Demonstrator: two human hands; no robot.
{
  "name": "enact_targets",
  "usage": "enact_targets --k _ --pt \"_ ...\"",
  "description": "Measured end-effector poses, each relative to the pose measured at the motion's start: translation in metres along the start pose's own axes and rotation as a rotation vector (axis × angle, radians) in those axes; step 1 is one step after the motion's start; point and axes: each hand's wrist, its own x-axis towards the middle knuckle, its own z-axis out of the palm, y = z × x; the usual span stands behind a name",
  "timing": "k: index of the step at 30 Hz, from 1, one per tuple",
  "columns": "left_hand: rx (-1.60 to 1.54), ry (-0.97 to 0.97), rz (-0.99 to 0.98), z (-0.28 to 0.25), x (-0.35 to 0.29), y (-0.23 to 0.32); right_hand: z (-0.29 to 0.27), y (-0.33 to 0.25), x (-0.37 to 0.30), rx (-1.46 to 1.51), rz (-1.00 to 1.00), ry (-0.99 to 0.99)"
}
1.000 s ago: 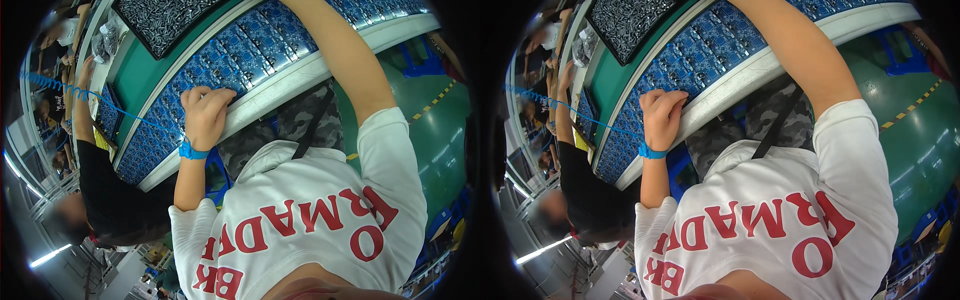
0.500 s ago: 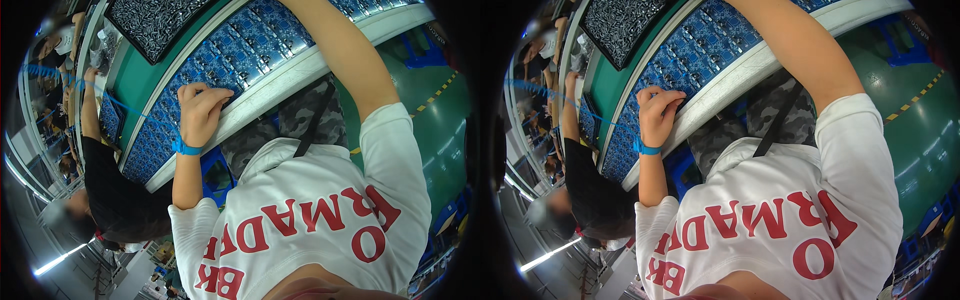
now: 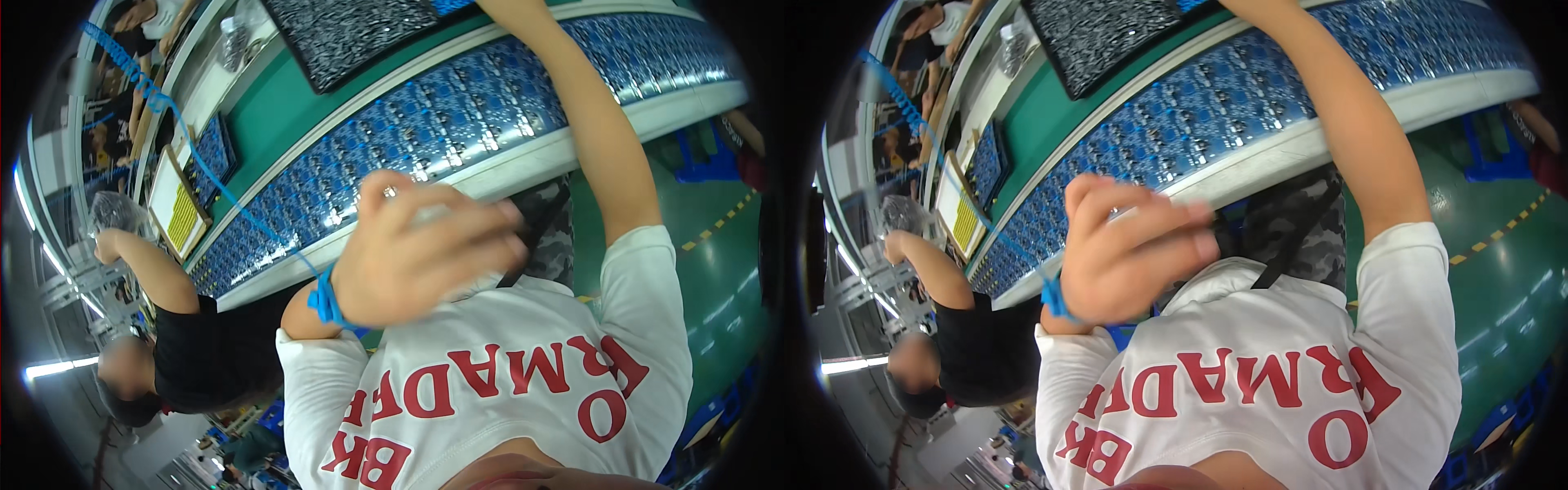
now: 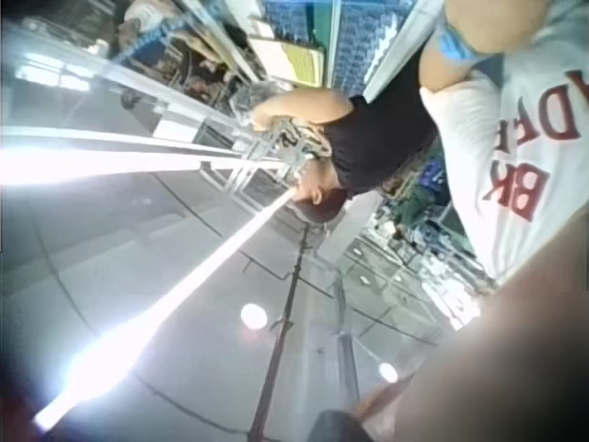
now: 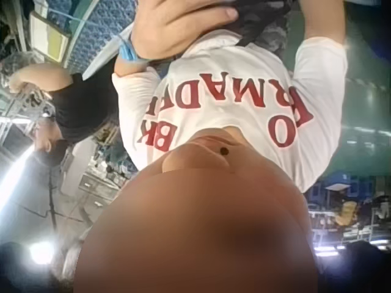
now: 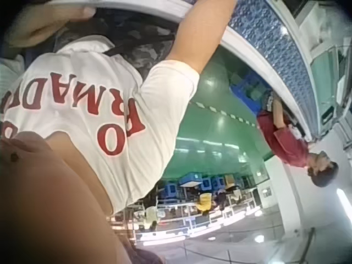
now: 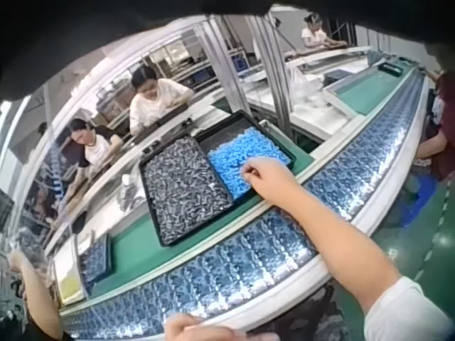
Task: Manually placing small electronic components onto designated spots on printed circuit boards as they move along an assembly line conveyor.
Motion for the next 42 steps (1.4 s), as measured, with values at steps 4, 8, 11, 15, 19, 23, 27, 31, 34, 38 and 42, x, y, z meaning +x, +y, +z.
enact_targets --k 4,8,11,15,19,23,27,31,34,38,42 --pt "-0.314 0.297 0.182 -0.031 0.034 0.056 -0.003 -0.011 -0.002 0.002 0.051 -0.005" --pt "-0.341 0.327 -0.05 -0.061 0.03 0.085 -0.005 -0.014 0.002 0.047 0.068 0.01" --pt "-0.416 0.312 -0.274 -0.068 0.025 0.094 -0.004 -0.004 -0.002 0.034 0.066 0.03" --pt "-0.224 0.776 0.035 -0.048 0.024 0.078 -0.002 0.0 -0.002 -0.004 0.041 0.057" --pt "0.197 0.922 0.504 -0.06 -0.004 0.041 0.005 -0.004 0.006 0.192 0.115 0.079" --pt "0.202 1.0 0.023 -0.027 0.0 -0.078 -0.03 0.004 0.004 0.696 0.34 0.098" --pt "0.266 0.548 -0.515 0.028 -0.013 -0.244 -0.027 -0.071 -0.003 0.978 0.328 -0.124" --pt "0.462 0.415 -0.613 0.052 0.003 -0.255 -0.027 -0.102 -0.033 0.397 0.319 -0.383" --pt "0.559 0.368 -0.594 0.054 0.009 -0.262 -0.019 -0.111 -0.041 0.139 0.289 -0.5" --pt "0.603 0.278 -0.572 0.053 0.014 -0.273 0.0 -0.106 -0.044 -0.223 0.045 -0.558" --pt "0.609 0.234 -0.58 0.051 0.016 -0.272 0.01 -0.087 -0.048 -0.377 -0.259 -0.525"
